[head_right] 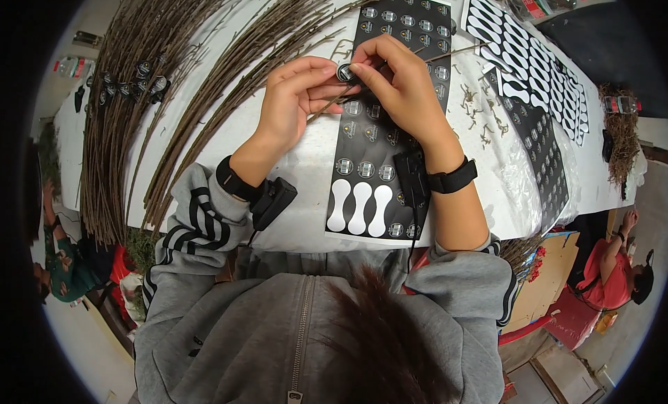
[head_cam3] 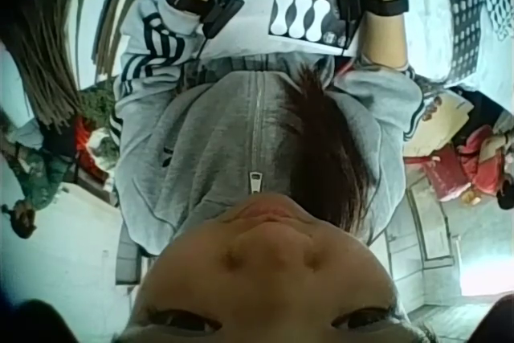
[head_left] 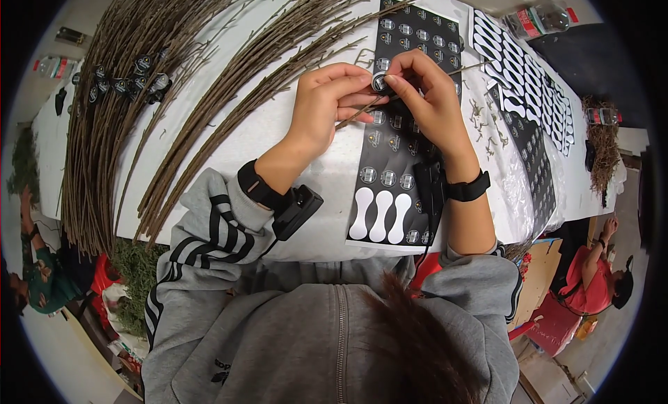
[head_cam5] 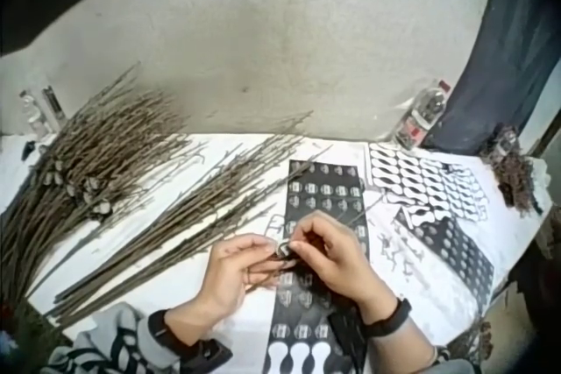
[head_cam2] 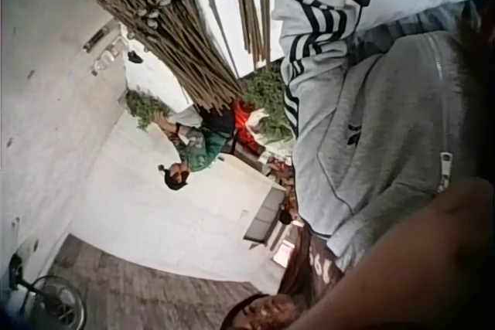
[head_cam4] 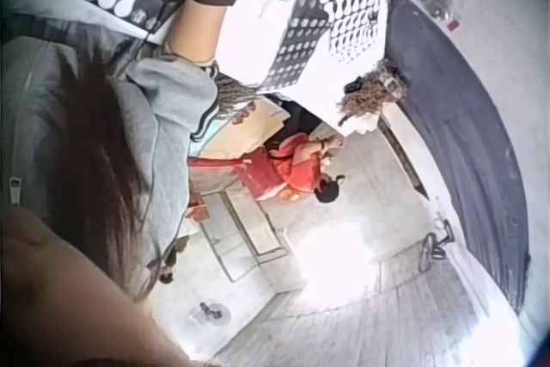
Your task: The person peels a sticker from a sheet, wraps it around a branch, and presses the ends together by hand. This process is repeated for several branches, which are then placed back onto the table.
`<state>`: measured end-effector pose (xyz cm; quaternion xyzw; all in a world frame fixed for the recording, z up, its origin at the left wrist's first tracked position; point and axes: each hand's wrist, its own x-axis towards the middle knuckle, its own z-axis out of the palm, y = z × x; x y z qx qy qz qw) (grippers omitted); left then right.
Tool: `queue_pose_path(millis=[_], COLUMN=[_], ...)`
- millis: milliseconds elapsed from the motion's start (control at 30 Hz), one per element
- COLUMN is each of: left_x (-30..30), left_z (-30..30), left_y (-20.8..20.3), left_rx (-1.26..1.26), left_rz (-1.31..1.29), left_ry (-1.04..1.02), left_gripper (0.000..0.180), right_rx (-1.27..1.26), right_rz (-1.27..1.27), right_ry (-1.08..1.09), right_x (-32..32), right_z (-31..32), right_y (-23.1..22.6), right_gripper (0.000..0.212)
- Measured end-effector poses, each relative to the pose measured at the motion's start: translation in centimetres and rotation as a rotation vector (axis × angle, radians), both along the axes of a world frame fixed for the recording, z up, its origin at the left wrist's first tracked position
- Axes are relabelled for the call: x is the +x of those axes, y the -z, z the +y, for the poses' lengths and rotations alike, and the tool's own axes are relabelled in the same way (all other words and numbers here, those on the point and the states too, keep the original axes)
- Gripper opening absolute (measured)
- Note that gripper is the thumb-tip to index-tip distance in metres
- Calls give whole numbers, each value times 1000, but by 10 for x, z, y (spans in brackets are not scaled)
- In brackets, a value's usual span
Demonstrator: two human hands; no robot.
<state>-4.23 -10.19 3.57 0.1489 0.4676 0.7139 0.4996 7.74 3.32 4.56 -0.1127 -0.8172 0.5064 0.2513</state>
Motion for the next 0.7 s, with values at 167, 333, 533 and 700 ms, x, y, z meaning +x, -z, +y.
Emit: queue_pose_path(millis=[167, 333, 533, 700], left_x=[1, 2, 3, 3], left_z=[0, 0, 1, 2], left_y=[-1, -2, -2, 0], left_rx=[1, -18, -17, -14], left_rz=[-18, 7, 33, 59], left_ry=[-5, -10, -4, -5], left_gripper=[22, 24, 26, 26], right_rx=[-3, -15, -20, -18], right_rz=[-32, -43, -41, -37], right_ry=[-10, -9, 1, 23], right_x=[1, 2, 1, 0], right_z=[0, -1, -2, -1], right_y=[-2, -2, -3, -1], right_gripper=[7, 7, 8, 7])
